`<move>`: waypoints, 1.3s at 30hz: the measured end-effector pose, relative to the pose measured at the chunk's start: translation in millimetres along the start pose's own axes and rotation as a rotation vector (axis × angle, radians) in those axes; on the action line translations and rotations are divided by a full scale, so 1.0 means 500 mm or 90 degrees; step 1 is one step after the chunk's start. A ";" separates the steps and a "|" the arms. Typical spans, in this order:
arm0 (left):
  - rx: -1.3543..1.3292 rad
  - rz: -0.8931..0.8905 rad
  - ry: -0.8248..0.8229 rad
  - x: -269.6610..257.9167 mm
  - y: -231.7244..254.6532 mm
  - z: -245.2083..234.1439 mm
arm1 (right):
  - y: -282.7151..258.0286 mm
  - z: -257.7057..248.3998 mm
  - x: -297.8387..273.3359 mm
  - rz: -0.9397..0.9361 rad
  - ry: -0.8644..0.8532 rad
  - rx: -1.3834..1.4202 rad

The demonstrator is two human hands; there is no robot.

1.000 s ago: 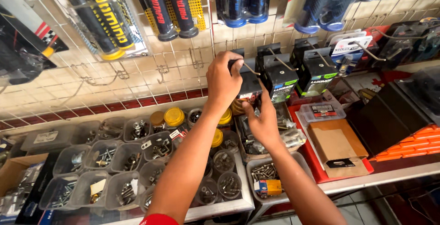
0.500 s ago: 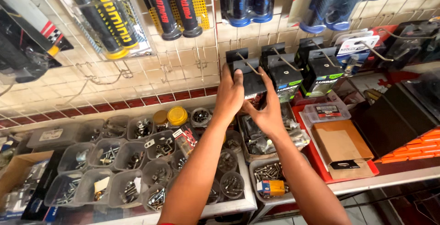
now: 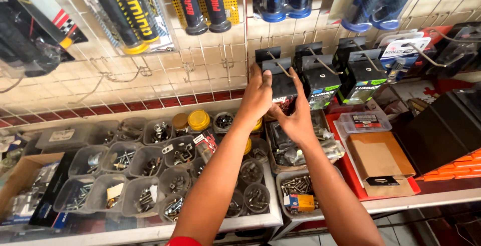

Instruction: The person moves various motorcycle parts in boxes and on hooks, including shock absorbers and light bulbs, while arranging them on a display counter and shelf.

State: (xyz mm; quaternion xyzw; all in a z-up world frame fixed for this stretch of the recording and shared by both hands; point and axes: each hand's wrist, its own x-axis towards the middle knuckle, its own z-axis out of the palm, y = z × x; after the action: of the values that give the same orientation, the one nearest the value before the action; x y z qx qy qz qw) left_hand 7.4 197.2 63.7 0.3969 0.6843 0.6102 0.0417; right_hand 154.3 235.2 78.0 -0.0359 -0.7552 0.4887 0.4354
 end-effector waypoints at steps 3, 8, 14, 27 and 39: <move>-0.046 -0.021 -0.022 -0.015 0.017 -0.014 | 0.000 0.001 -0.004 0.033 -0.011 0.037; -0.078 -0.065 -0.079 -0.049 0.063 -0.052 | 0.008 -0.002 -0.011 0.024 -0.004 0.041; -0.062 -0.013 -0.080 -0.090 0.068 -0.110 | 0.007 0.006 -0.033 0.036 -0.002 0.092; 0.122 -0.137 0.156 -0.198 -0.089 -0.356 | -0.054 -0.016 -0.137 0.116 0.073 -0.094; 0.243 -0.287 0.103 -0.261 -0.207 -0.381 | -0.091 0.194 -0.204 0.133 -0.120 -0.241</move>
State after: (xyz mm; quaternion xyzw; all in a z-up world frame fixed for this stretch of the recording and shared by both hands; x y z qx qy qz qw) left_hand -57.6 -26.9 -34.3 0.1860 0.8586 0.4756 0.0462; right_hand 167.0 93.9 35.4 -0.1496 -0.8628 0.3818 0.2956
